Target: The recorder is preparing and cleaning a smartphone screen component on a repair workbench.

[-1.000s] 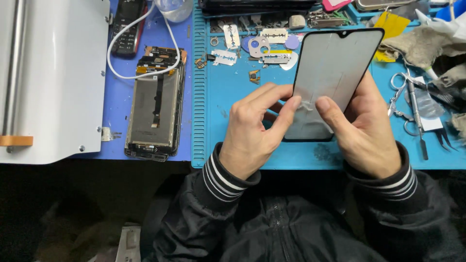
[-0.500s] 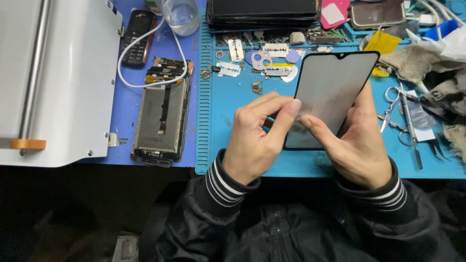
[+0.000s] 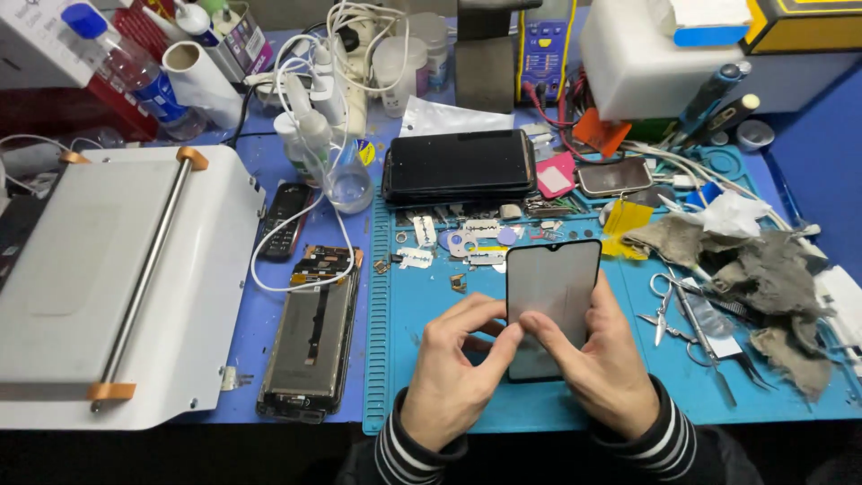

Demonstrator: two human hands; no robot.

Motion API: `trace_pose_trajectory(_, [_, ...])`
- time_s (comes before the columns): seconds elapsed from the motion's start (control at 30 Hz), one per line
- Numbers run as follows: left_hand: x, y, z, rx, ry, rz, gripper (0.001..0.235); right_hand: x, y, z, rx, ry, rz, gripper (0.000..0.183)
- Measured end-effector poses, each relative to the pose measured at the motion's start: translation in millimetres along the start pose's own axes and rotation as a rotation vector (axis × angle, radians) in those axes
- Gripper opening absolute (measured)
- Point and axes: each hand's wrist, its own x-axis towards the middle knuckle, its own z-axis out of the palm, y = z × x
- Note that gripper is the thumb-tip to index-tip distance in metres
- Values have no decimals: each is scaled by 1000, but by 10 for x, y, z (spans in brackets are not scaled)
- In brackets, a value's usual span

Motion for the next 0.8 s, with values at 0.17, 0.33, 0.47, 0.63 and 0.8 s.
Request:
trace_pose_trajectory(0.17, [0, 88, -48, 16, -94, -5, 29, -45, 29, -72, -15, -98, -17, 60])
trace_pose_trajectory(0.33, [89, -23, 64, 105, 108, 102, 25, -50, 46, -116, -80, -104, -34, 62])
trace_pose_trajectory(0.47, [68, -105, 51, 69, 81, 107, 23, -56, -55, -124, 26, -186, -12, 67])
trace_pose_trajectory(0.63, [29, -59, 64, 54, 47, 86, 12, -79, -120, -85, 28, -98, 52, 67])
trace_pose_trajectory(0.8, [-36, -29, 46, 17, 26, 80, 4, -55, -20, -1, -8, -18, 15, 55])
